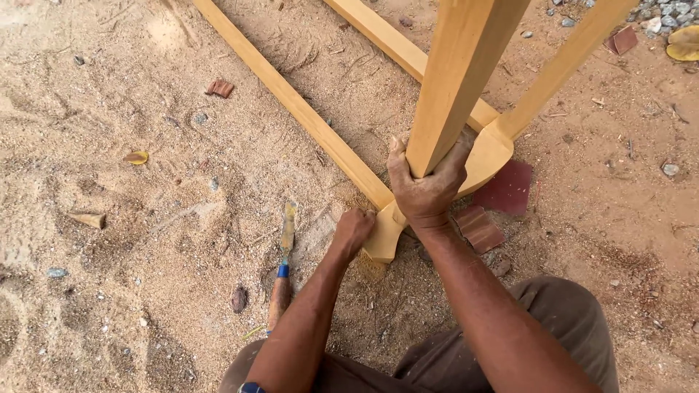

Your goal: Sand the joints and legs of a wooden bench frame by hand using sandpaper.

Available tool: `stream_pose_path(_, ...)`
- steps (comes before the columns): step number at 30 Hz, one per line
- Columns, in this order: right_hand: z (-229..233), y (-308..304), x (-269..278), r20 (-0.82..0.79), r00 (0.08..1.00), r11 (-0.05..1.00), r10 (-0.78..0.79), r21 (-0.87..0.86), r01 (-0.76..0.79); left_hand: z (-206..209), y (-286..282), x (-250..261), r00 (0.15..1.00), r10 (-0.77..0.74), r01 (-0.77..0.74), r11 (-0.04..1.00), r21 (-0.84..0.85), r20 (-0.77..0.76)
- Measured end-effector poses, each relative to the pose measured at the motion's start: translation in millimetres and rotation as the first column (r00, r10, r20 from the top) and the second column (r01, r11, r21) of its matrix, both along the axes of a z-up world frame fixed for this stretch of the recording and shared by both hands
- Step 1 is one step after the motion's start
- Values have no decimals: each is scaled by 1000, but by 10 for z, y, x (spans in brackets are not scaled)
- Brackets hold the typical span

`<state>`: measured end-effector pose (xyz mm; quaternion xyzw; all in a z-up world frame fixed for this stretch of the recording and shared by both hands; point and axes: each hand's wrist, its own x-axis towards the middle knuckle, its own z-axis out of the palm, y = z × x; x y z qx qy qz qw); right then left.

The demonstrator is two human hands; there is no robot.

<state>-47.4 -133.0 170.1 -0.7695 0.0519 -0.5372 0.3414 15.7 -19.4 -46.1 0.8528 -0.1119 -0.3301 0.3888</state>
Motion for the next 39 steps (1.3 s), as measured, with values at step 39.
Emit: stream_pose_path(39, -76, -47, -10, -48, 999, 999, 11, 36, -10, 395, -123, 209, 985, -171, 170, 982, 76, 5)
